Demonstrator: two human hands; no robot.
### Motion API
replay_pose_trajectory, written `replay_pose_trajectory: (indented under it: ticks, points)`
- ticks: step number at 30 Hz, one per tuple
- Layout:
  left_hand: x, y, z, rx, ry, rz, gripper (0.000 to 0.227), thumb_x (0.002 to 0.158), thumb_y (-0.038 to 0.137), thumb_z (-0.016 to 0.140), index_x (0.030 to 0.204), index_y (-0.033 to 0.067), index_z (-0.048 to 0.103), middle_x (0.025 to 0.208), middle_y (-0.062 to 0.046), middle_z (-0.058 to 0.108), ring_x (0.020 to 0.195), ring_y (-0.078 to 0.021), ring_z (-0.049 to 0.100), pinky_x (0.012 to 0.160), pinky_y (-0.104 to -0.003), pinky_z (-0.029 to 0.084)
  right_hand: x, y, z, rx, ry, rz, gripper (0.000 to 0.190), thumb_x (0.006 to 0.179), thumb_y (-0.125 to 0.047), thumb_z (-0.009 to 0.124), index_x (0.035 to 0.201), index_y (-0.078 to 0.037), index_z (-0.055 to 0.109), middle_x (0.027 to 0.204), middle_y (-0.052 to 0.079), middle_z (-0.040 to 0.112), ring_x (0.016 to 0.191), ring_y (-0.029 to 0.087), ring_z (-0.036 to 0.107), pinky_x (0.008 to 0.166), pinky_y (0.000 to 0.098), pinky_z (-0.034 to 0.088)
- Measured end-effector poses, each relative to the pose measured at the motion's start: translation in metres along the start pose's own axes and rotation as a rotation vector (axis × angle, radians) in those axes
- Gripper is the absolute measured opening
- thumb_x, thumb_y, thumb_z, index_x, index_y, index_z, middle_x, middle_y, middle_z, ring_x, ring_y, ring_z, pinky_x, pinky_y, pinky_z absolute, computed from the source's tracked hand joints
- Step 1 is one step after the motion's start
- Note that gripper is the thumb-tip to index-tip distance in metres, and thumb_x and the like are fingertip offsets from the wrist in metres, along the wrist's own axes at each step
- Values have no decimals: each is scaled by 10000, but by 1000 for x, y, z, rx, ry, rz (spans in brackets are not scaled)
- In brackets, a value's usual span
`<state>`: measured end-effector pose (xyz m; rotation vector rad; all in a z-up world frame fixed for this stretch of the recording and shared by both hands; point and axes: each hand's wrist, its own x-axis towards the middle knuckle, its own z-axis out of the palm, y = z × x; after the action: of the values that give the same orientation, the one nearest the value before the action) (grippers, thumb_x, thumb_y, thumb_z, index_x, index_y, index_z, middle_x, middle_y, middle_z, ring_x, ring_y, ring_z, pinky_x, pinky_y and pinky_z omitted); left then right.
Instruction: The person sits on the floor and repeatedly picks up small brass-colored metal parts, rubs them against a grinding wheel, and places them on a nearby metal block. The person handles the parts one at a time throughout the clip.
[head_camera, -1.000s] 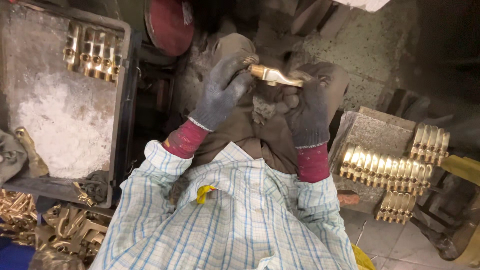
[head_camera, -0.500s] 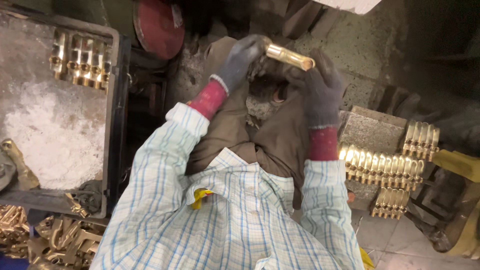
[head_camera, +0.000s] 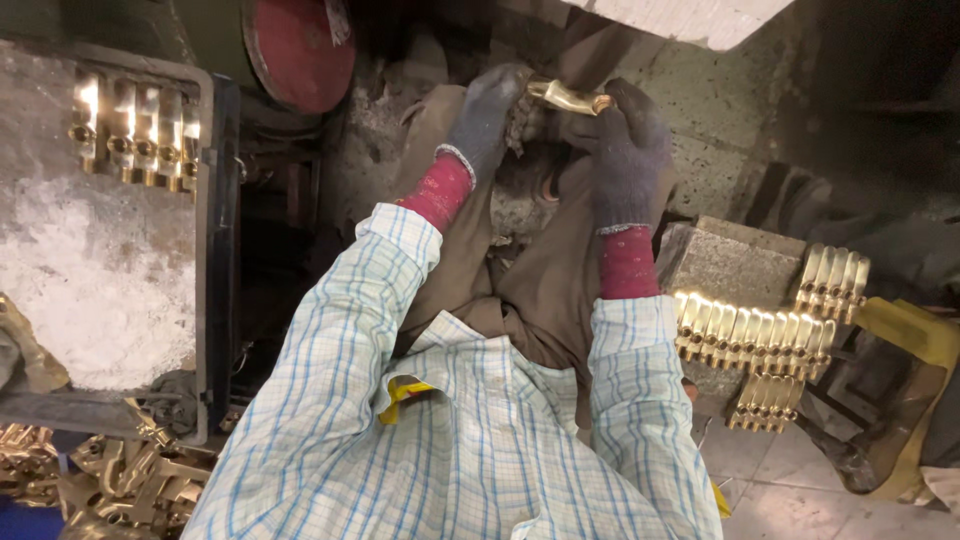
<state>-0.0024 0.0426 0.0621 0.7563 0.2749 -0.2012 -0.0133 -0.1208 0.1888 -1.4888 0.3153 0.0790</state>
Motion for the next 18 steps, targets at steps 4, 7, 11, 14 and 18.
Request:
replay_pose_trajectory:
  ticks: [4, 7, 11, 14, 18]
  points:
    - [0, -11, -1, -94, 22, -29, 278, 1022, 233, 585, 1140, -18, 613, 770, -54, 623, 604, -145, 566, 535, -295, 474, -2, -8, 7, 8, 16, 9, 325, 989, 9, 580, 1296, 115, 592, 1183, 232, 674, 895, 251, 773, 784, 351, 702]
    - [-2, -11, 3, -92, 60, -80, 285, 1019, 295, 593, 1089, 18, 598, 709, -33, 586, 546, -137, 524, 491, -292, 436, -4, -13, 12, -18, 50, 35, 323, 980, -8, 575, 1278, 115, 605, 1108, 218, 702, 842, 244, 777, 755, 354, 705]
    - [-2, -8, 5, -15, 146, -124, 326, 983, 401, 589, 1066, 90, 644, 664, -19, 571, 530, -125, 520, 481, -288, 428, -7, -19, 22, -7, 66, 48, 354, 976, -52, 561, 1291, 103, 606, 911, 190, 736, 731, 230, 741, 685, 342, 689]
    - [2, -9, 5, -82, 128, -170, 409, 1007, 477, 625, 867, 107, 520, 643, -6, 500, 504, -135, 478, 440, -305, 369, -11, -22, 27, -116, 181, 128, 360, 971, -116, 594, 1274, 74, 637, 759, 142, 707, 638, 206, 728, 553, 286, 586]
    - [15, -18, 4, 17, 229, -268, 418, 968, 524, 601, 812, 141, 539, 617, 0, 499, 485, -131, 472, 432, -312, 362, -10, -22, 28, -103, 166, 71, 325, 1006, -136, 600, 1257, 67, 631, 777, 126, 713, 634, 181, 714, 579, 282, 611]
